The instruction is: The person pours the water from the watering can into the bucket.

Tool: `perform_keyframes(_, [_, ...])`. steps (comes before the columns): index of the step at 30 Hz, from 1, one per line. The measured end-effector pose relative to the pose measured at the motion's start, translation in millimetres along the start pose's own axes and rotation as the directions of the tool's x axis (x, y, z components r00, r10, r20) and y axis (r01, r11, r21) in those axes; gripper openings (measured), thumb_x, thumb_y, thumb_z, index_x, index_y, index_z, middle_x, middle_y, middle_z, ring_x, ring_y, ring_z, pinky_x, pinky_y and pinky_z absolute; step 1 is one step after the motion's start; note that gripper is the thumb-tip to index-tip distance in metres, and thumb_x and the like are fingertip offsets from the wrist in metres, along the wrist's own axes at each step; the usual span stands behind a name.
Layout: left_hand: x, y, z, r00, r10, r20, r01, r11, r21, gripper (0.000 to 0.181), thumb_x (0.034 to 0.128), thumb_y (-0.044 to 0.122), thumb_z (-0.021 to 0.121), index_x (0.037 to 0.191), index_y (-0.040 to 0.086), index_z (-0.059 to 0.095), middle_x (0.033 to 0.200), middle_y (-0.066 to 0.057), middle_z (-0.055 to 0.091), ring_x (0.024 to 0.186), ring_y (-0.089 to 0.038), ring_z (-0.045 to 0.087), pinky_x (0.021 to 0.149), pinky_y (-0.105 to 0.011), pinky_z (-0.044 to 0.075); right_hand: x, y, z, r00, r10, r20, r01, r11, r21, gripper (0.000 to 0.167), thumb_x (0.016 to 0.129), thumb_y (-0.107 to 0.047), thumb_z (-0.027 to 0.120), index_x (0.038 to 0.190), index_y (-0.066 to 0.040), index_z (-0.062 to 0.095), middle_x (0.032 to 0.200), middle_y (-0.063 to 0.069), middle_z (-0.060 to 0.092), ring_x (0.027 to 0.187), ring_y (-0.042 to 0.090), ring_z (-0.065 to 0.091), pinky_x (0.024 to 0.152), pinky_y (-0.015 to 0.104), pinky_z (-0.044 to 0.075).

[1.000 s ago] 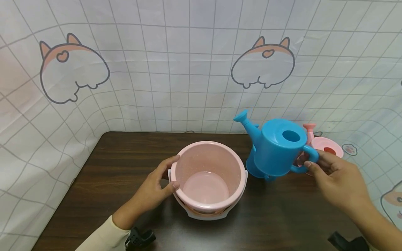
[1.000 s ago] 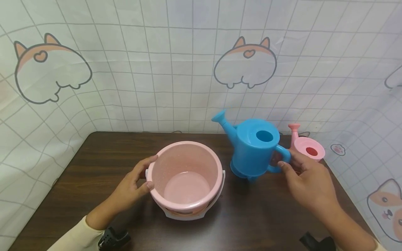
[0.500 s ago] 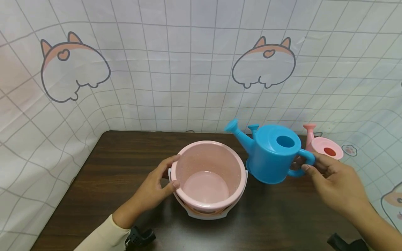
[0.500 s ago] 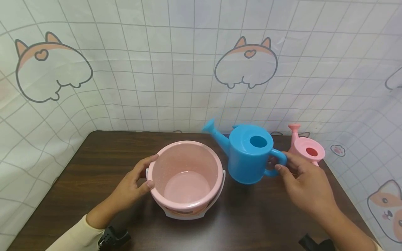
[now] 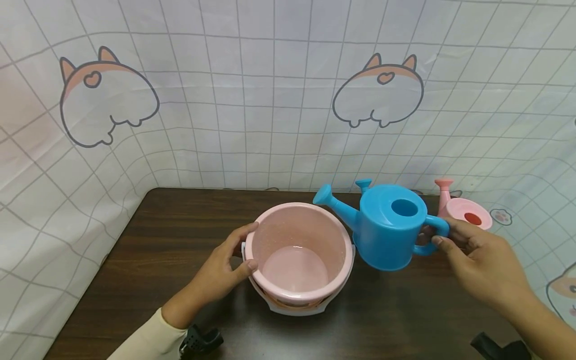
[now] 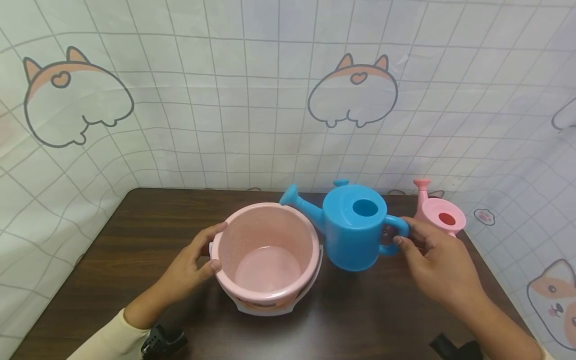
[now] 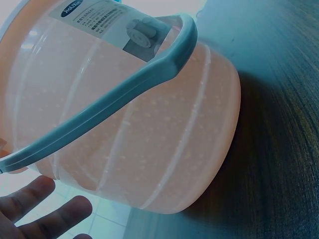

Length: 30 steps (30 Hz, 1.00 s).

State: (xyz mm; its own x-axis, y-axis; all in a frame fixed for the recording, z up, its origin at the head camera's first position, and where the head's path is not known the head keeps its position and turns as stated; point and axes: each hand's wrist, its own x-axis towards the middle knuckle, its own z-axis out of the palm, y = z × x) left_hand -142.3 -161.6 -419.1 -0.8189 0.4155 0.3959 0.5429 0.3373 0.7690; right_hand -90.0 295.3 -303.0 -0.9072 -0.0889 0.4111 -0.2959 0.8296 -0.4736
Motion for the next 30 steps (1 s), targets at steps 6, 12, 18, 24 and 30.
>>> perform_keyframes(6, [-0.1,-0.4,0.6,1.0,0.012,-0.007,-0.012,1.0,0.005,0.07,0.098,0.056,0.061,0.156,0.022,0.04,0.128,-0.007,0.063,0.099,-0.018,0.065,0.089,-0.054,0.049,1.0,0.5,-2.4,0.999,-0.028,0.016,0.028,1.0,-0.006,0.03,0.096,-0.007,0.071,0.126,-0.005,0.071,0.096,0.009,0.077,0.082,-0.013,0.06,0.061,0.018,0.046])
perform_keyframes(12, [-0.4,-1.7,0.9,1.0,0.023,-0.013,-0.023,1.0,0.01,0.07,0.098,0.056,0.06,0.155,0.021,0.041,0.128,-0.006,0.063,0.097,-0.017,0.066,0.088,-0.048,0.05,1.9,-1.0,-2.2,0.998,-0.066,0.008,0.066,0.998,0.004,0.033,0.094,-0.004,0.073,0.126,-0.004,0.07,0.096,0.008,0.077,0.081,-0.011,0.062,0.062,0.015,0.045])
perform_keyframes(18, [-0.5,-2.2,1.0,1.0,0.025,-0.012,-0.025,1.0,0.005,0.069,0.0982,0.055,0.061,0.155,0.021,0.041,0.129,-0.007,0.063,0.097,-0.018,0.066,0.087,-0.052,0.05,4.6,-1.4,-4.2,0.997,-0.078,0.014,0.078,0.997,-0.014,0.033,0.091,0.002,0.074,0.124,-0.001,0.07,0.09,0.009,0.077,0.082,-0.013,0.059,0.058,0.019,0.044])
perform_keyframes(24, [-0.6,-3.9,1.5,1.0,0.03,-0.009,-0.03,1.0,0.002,0.07,0.0984,0.056,0.06,0.156,0.02,0.041,0.13,-0.006,0.062,0.097,-0.017,0.066,0.087,-0.052,0.05,6.8,-5.6,-4.4,0.992,-0.123,0.007,0.123,0.992,-0.04,0.034,0.089,0.002,0.076,0.123,-0.002,0.071,0.089,0.007,0.077,0.081,-0.012,0.06,0.056,0.021,0.043])
perform_keyframes(30, [-0.6,-5.1,1.7,1.0,0.027,-0.008,-0.027,1.0,-0.001,0.07,0.0983,0.057,0.059,0.156,0.022,0.04,0.132,-0.006,0.062,0.098,-0.018,0.066,0.087,-0.052,0.05,10.8,-9.5,-5.8,0.983,-0.181,0.018,0.182,0.981,-0.066,0.036,0.087,0.002,0.078,0.122,-0.002,0.071,0.088,0.004,0.077,0.082,-0.007,0.063,0.06,0.016,0.045])
